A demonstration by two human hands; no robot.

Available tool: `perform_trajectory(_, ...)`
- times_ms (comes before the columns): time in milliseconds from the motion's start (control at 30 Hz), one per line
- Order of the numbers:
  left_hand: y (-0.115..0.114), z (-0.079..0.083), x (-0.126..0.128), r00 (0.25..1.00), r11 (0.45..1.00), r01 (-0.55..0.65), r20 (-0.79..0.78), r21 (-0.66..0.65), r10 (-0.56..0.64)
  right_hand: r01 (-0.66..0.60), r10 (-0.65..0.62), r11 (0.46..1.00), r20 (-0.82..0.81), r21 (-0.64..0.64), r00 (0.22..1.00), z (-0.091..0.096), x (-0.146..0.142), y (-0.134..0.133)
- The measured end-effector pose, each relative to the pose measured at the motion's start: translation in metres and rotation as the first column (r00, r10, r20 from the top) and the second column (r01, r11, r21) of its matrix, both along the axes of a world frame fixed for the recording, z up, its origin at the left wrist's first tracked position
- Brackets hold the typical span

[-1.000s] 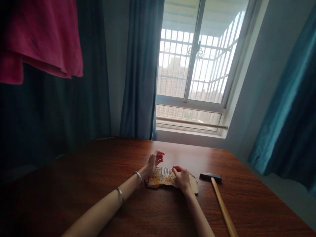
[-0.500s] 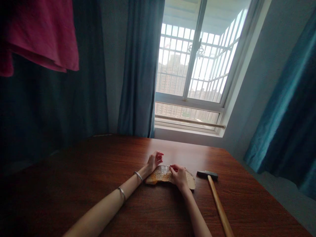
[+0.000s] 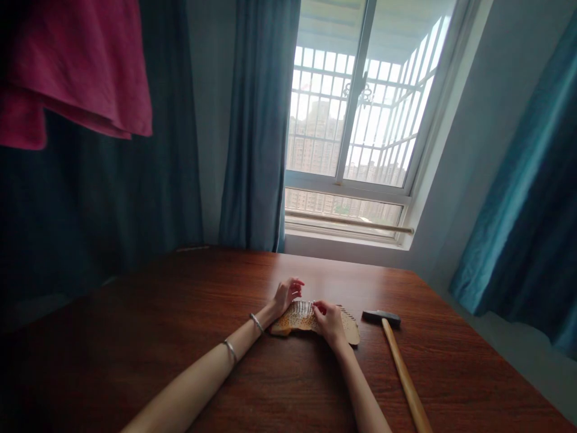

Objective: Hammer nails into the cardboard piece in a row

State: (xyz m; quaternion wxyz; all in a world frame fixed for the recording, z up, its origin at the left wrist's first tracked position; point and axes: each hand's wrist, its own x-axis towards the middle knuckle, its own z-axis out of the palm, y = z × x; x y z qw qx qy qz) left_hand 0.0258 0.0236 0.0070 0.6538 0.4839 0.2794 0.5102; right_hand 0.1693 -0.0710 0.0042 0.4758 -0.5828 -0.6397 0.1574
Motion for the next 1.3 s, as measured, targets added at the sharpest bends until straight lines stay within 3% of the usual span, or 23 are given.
perform_trajectory(133, -0.007, 0.008, -0.004, 0.968, 0.972, 0.089, -0.249, 0.22, -0.032, 0.0, -0.001, 1.0, 0.024, 0.007, 1.0, 0.0, 0.001, -0.003)
perform_trajectory(267, -0.009, 0.008, -0.007, 0.857, 0.877, 0.253, -0.516, 0.409, -0.007, 0.014, -0.018, 0.998, 0.079, 0.054, 0.997, -0.002, 0.002, -0.003)
perform_trajectory(367, -0.007, 0.0, -0.006, 0.803, 0.833, 0.304, -0.595, 0.462, 0.036, 0.022, -0.029, 0.997, 0.107, 0.068, 0.994, -0.004, 0.003, -0.003)
perform_trajectory(600, -0.008, -0.012, 0.002, 0.759, 0.769, 0.336, -0.639, 0.544, 0.12, 0.033, -0.039, 0.998, 0.13, 0.048, 0.991, -0.008, 0.004, -0.002)
perform_trajectory(1100, -0.003, -0.017, 0.006, 0.748, 0.799, 0.28, -0.642, 0.533, 0.167, 0.035, -0.04, 0.998, 0.125, 0.045, 0.991, -0.012, 0.002, -0.002)
perform_trajectory(1300, -0.004, -0.015, 0.006, 0.759, 0.824, 0.267, -0.636, 0.5, 0.141, 0.01, -0.01, 1.0, 0.091, 0.003, 0.996, 0.006, 0.014, -0.007)
